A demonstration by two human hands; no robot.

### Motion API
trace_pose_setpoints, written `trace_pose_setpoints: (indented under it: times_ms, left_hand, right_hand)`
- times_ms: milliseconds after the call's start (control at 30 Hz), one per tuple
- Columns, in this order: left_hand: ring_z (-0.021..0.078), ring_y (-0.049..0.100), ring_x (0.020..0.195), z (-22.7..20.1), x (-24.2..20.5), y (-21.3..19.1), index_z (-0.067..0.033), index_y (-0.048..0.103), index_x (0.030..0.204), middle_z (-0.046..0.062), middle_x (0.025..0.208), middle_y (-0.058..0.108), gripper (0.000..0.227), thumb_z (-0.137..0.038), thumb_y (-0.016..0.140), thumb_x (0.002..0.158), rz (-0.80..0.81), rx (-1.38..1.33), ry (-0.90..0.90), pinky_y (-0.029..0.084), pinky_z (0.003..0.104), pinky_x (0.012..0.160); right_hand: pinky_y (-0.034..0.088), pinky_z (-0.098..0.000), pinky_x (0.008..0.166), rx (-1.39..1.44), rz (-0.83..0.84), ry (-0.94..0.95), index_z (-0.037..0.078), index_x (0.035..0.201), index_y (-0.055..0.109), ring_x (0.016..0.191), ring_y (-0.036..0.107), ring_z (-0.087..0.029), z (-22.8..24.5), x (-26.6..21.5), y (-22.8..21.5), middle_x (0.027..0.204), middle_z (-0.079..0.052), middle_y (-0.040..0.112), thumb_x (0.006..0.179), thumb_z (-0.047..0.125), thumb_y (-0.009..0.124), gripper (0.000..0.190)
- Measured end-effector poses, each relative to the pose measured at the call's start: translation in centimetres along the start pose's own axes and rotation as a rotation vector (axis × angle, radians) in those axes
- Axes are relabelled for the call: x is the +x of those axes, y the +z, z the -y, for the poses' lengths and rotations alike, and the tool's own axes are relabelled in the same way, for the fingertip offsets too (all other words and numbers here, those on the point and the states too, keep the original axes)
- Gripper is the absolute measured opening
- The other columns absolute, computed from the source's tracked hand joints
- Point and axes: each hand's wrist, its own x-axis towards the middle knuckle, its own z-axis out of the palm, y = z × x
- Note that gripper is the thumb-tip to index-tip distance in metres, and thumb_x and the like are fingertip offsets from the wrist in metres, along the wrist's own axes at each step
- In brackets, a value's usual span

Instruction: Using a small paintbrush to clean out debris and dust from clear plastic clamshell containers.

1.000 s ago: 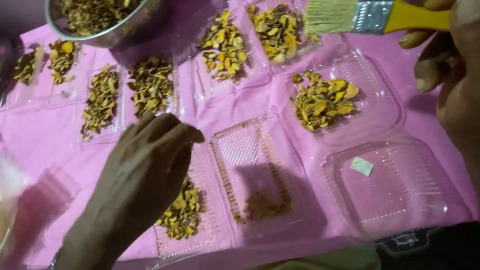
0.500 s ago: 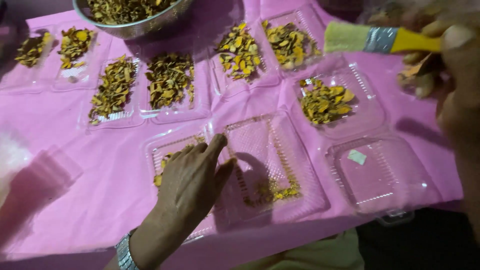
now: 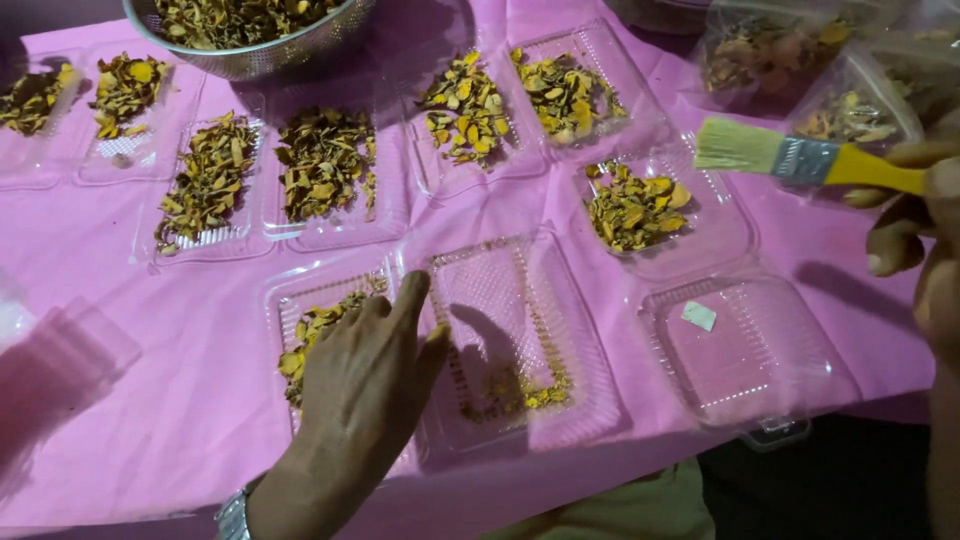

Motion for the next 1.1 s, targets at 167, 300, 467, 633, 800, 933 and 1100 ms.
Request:
trace_pose_setpoints:
  times_ms: [167,300,467,633,800,933,1100]
  left_hand:
    - [0.0369,0.067,0.070,-0.5,-0.3,0.0,-0.0209,0.040,0.148,0.016,0.090,0.069,0.059,-0.025,0.059,0.092,0.043,0.051,-0.031,0.055,0.052,0.063]
    - [0.0376,0.069,0.077,-0.3,-0.6,0.2,-0.0215,0.044,0.143,0.014,0.097,0.069,0.055,-0.024,0.059,0.090,0.039,0.064,-0.029,0.056,0.052,0.065]
    - [0.0340,0.068,0.083,-0.4,-1.3,0.1,-0.0201,0.040,0.147,0.012,0.102,0.067,0.058,-0.031,0.055,0.092,0.078,0.131,0.012,0.058,0.049,0.070]
    - [0.0387,0.067,0.088,-0.8,-1.1,0.5,-0.0129,0.038,0.148,0.016,0.106,0.065,0.068,-0.028,0.055,0.083,0.010,0.087,-0.058,0.055,0.053,0.070]
    - [0.0375,0.065,0.090,-0.8,-1.4,1.5,-0.0106,0.043,0.131,0.013,0.101,0.062,0.053,-0.033,0.057,0.084,-0.017,0.054,-0.107,0.054,0.053,0.070]
    - [0.0361,0.065,0.091,-0.4,-2.7,2.5,-0.0101,0.046,0.136,0.014,0.107,0.062,0.050,-0.032,0.051,0.092,-0.110,0.170,0.053,0.055,0.050,0.067]
    - [0.0378,0.061,0.093,0.5,-4.3,3.2,-0.0135,0.040,0.150,0.020,0.117,0.055,0.066,-0.040,0.057,0.091,-0.121,0.281,0.175,0.056,0.050,0.067]
  right_hand:
    - [0.035,-0.0188,0.054,0.021,-0.135,0.093,0.014,0.139,0.048,0.059,0.043,-0.007,-1.8,-0.2,-0.6,0.111,-0.002,0.059,0.130,0.042,0.040,0.031]
    - [0.036,-0.0181,0.053,0.027,-0.105,0.055,0.013,0.140,0.050,0.060,0.045,-0.007,-2.9,-0.2,-0.7,0.114,-0.003,0.061,0.129,0.042,0.039,0.032]
    - [0.039,-0.0175,0.052,0.025,-0.042,-0.030,0.010,0.141,0.053,0.060,0.050,-0.008,-2.8,-0.1,-0.4,0.117,-0.006,0.063,0.127,0.039,0.038,0.035]
    - [0.039,-0.0215,0.057,0.059,-0.049,0.065,0.013,0.139,0.051,0.062,0.049,-0.013,-3.2,-0.2,0.0,0.117,-0.009,0.062,0.128,0.037,0.039,0.029]
    - [0.050,-0.0253,0.064,0.163,-0.084,0.234,0.019,0.136,0.054,0.064,0.048,-0.012,-2.9,0.1,0.2,0.115,-0.003,0.061,0.117,0.029,0.045,0.023]
    - [0.053,-0.0294,0.071,0.161,-0.070,0.232,0.017,0.139,0.051,0.067,0.047,-0.012,-4.1,0.0,-0.3,0.116,-0.004,0.060,0.127,0.033,0.042,0.021]
    - [0.066,-0.0406,0.087,0.260,-0.046,0.266,0.016,0.142,0.048,0.067,0.046,-0.011,-2.4,0.0,0.5,0.110,-0.004,0.056,0.127,0.032,0.050,0.022]
